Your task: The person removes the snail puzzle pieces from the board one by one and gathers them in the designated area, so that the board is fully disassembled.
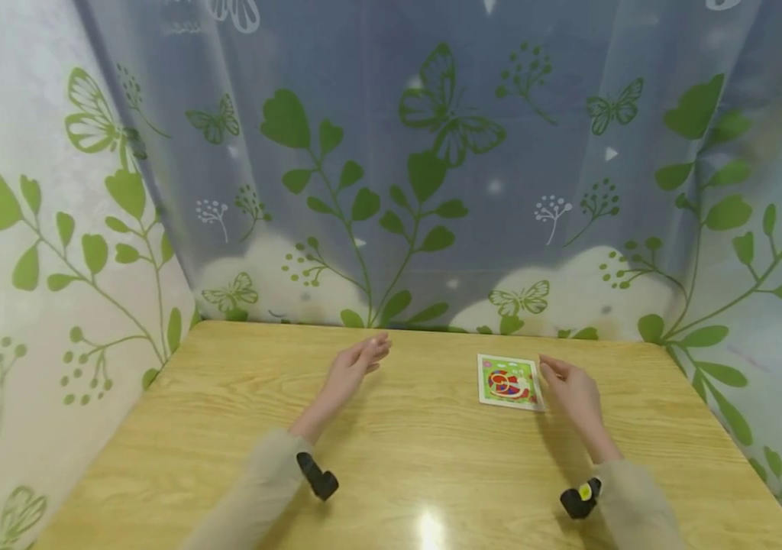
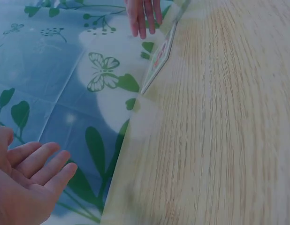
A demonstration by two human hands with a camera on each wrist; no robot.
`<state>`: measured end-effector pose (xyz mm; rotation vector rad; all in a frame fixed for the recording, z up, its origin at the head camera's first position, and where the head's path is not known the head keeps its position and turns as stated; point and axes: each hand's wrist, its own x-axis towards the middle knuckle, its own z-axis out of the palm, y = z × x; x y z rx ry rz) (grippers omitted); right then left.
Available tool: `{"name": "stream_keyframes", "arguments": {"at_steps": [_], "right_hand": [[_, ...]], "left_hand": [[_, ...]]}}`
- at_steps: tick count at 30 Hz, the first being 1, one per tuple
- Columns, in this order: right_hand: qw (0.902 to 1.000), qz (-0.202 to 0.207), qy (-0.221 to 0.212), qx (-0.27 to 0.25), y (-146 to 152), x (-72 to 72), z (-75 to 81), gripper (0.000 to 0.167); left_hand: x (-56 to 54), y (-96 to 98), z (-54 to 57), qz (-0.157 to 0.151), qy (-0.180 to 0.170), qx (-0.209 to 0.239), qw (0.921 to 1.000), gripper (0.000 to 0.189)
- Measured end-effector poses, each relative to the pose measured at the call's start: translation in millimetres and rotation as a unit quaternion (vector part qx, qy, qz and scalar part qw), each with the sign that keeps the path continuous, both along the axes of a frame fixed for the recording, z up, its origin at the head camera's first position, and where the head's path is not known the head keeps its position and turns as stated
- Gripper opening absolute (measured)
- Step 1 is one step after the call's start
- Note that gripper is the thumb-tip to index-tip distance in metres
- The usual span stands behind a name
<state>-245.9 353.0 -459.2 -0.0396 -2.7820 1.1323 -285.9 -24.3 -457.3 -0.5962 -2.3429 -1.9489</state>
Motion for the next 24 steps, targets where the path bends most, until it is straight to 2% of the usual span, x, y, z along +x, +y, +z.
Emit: {"name": "stream_keyframes", "arguments": {"at_steps": [4,11,17,24], "right_hand": [[0.9993,-0.003,-0.032,-0.020,7,-8.9,-3.6,0.053],[0.9921,-0.023,-0.073,-0.099,14,-21.2,-14.0,0.051],[0.9875,-0.015,-0.083,-0.133,15,-28.3,-18.5,0.051],[0.9828,-0.012,-0.097,-0.156,14,-35.0,-17.6,0.052]], "left_hand": [[-5.8,14.8,-3.7,-0.018,-0.030,0.018,0.9992,0.046],[-13.0,37.4,-14.2,-0.038,-0.079,0.055,0.9947,0.044],[-15.2,52.2,-21.0,-0.037,-0.139,0.096,0.9850,0.041],[-18.3,67.6,-28.9,-0.024,-0.185,0.106,0.9766,0.039]]}}
